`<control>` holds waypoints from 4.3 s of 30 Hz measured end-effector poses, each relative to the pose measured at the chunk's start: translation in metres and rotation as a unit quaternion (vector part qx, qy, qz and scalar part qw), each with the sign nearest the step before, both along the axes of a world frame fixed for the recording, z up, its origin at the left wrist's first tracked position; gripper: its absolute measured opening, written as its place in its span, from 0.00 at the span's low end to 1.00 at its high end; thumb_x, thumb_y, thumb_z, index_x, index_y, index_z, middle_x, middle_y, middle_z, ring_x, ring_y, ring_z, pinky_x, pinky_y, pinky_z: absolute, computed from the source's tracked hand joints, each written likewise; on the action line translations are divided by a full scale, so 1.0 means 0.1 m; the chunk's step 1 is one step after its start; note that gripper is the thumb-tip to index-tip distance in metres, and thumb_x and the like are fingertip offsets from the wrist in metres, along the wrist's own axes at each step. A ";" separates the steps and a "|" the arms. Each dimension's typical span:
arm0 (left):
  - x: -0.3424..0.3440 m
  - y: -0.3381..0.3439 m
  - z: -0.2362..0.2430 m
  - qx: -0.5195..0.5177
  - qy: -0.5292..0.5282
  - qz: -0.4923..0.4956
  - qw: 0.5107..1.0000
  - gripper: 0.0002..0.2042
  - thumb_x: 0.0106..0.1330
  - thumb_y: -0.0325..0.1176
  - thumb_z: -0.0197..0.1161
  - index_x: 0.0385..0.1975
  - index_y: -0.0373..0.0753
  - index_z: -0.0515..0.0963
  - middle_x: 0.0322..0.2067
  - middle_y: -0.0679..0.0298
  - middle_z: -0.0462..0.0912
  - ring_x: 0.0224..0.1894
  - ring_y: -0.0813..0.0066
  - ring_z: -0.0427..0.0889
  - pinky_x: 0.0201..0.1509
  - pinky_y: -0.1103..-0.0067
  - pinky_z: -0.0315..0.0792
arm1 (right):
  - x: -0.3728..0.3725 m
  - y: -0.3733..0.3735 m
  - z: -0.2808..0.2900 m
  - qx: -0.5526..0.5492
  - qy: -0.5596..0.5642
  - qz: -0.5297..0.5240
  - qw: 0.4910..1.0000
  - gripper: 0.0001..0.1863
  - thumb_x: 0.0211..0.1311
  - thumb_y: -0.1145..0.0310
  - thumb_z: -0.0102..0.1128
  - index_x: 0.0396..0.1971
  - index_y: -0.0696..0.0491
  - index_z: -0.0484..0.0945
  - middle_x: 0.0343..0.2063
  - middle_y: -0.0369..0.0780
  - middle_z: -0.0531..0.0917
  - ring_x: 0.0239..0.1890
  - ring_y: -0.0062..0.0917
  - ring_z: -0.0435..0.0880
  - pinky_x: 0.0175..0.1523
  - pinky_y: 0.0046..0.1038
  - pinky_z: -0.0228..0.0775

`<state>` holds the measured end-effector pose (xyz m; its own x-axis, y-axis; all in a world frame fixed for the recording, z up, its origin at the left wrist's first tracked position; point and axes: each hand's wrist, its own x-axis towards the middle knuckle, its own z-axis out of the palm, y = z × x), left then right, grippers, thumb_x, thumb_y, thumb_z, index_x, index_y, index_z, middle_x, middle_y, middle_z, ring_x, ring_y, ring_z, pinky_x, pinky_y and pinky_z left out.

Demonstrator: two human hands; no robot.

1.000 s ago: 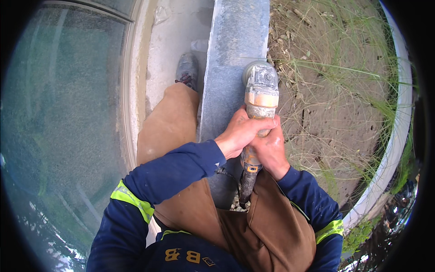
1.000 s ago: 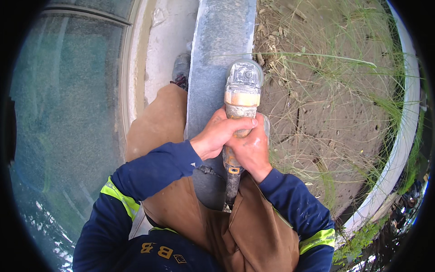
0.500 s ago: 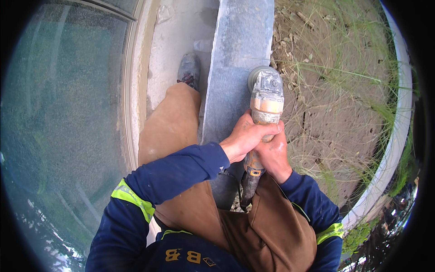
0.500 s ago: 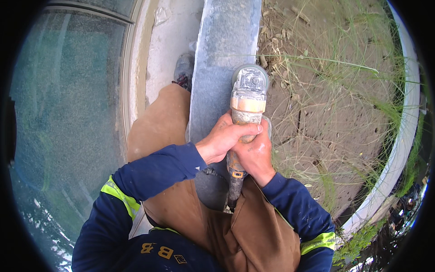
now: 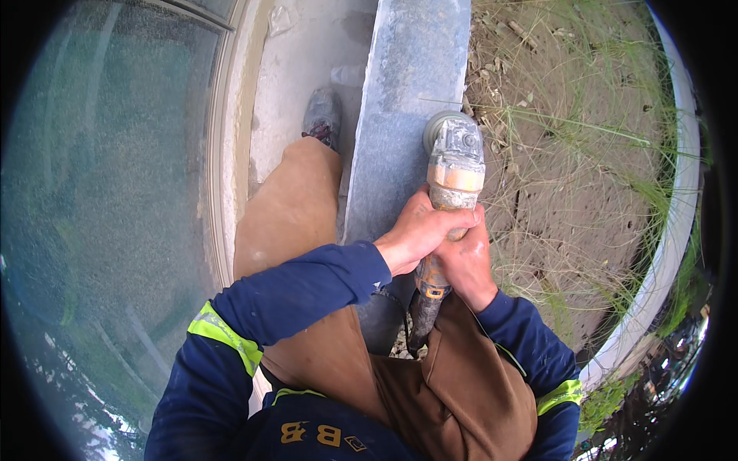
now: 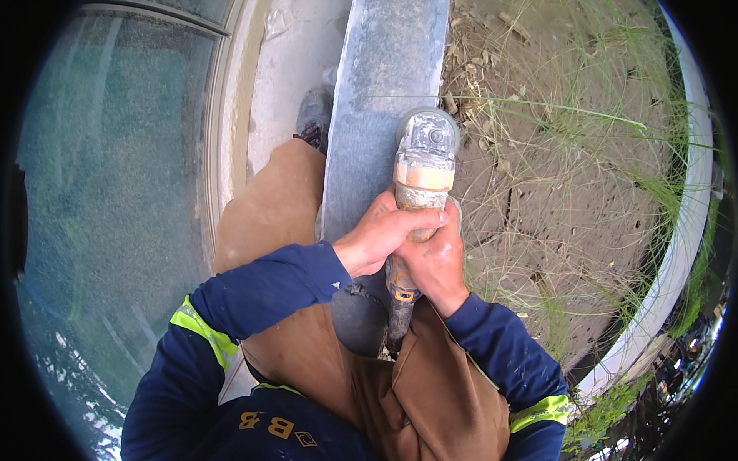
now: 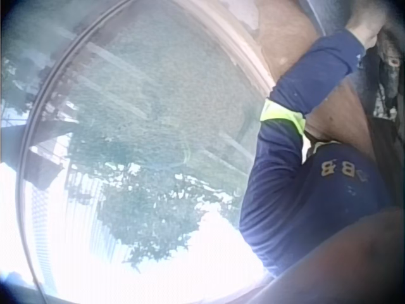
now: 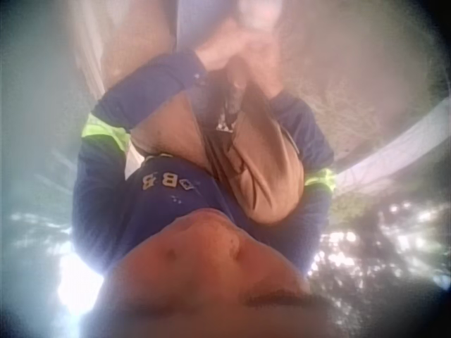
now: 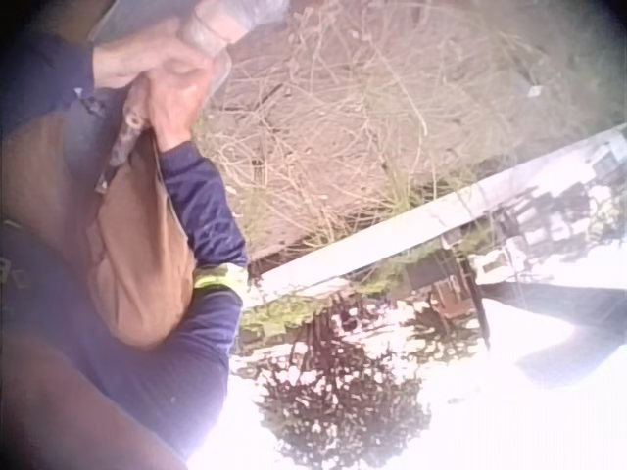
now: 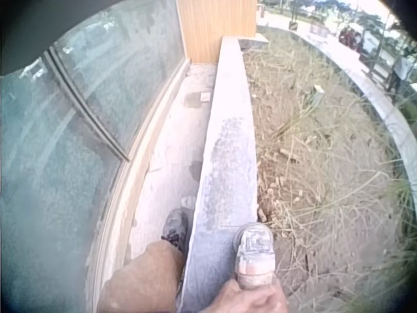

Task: The person uses a handheld angle grinder to smooth a concrete curb next to a glass wall. They hold the tool with both hands and move it along the curb surface, pausing briefly to wipe away dust before continuing.

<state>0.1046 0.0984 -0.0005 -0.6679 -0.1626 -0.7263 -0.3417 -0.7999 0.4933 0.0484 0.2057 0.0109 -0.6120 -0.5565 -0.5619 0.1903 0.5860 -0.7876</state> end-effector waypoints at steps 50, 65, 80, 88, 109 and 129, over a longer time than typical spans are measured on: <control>0.04 0.00 0.05 -0.002 -0.008 0.043 0.999 0.20 0.61 0.28 0.67 0.54 0.36 0.76 0.48 0.60 0.82 0.50 0.73 0.81 0.56 0.73 0.74 | 0.05 -0.04 0.00 -0.027 -0.033 -0.027 0.999 0.36 0.45 0.65 0.77 0.53 0.58 0.67 0.45 0.46 0.80 0.48 0.32 0.81 0.53 0.34 0.74; -0.03 0.11 0.08 0.019 0.008 0.016 1.000 0.25 0.58 0.26 0.70 0.56 0.33 0.71 0.49 0.58 0.81 0.52 0.72 0.79 0.58 0.71 0.73 | 0.05 0.11 0.08 -0.045 -0.038 -0.063 0.996 0.36 0.47 0.71 0.75 0.56 0.58 0.64 0.48 0.44 0.78 0.51 0.28 0.78 0.57 0.33 0.71; 0.16 -0.57 0.21 0.082 0.127 0.034 0.988 0.24 0.58 0.40 0.65 0.50 0.29 0.75 0.42 0.52 0.83 0.44 0.61 0.85 0.50 0.66 0.81 | -0.23 0.18 0.37 -0.174 0.074 0.125 0.974 0.32 0.66 0.64 0.64 0.64 0.63 0.63 0.49 0.53 0.81 0.48 0.41 0.84 0.55 0.35 0.76; 0.53 -1.40 0.41 -0.011 0.182 0.174 0.968 0.29 0.61 0.47 0.64 0.54 0.30 0.69 0.43 0.52 0.78 0.43 0.55 0.84 0.50 0.60 0.81 | -0.20 -0.15 -0.17 -0.127 0.372 0.332 0.858 0.30 0.61 0.64 0.62 0.60 0.63 0.68 0.61 0.54 0.70 0.64 0.48 0.71 0.67 0.44 0.63; 0.65 -1.81 0.41 -0.002 0.201 0.219 0.955 0.35 0.53 0.43 0.70 0.56 0.30 0.65 0.43 0.50 0.77 0.44 0.51 0.84 0.46 0.58 0.82 | -1.20 -1.39 -0.73 -0.164 0.435 0.649 0.603 0.38 0.75 0.40 0.23 0.74 0.52 0.50 0.75 0.43 0.51 0.77 0.33 0.48 0.79 0.42 0.35; 0.56 -1.74 0.46 0.016 0.167 0.231 0.958 0.35 0.48 0.46 0.71 0.54 0.34 0.68 0.41 0.52 0.78 0.41 0.53 0.84 0.45 0.60 0.82 | -3.50 -2.63 -0.68 0.315 0.587 0.249 0.703 0.35 0.78 0.46 0.23 0.74 0.55 0.48 0.74 0.46 0.53 0.77 0.38 0.46 0.78 0.47 0.38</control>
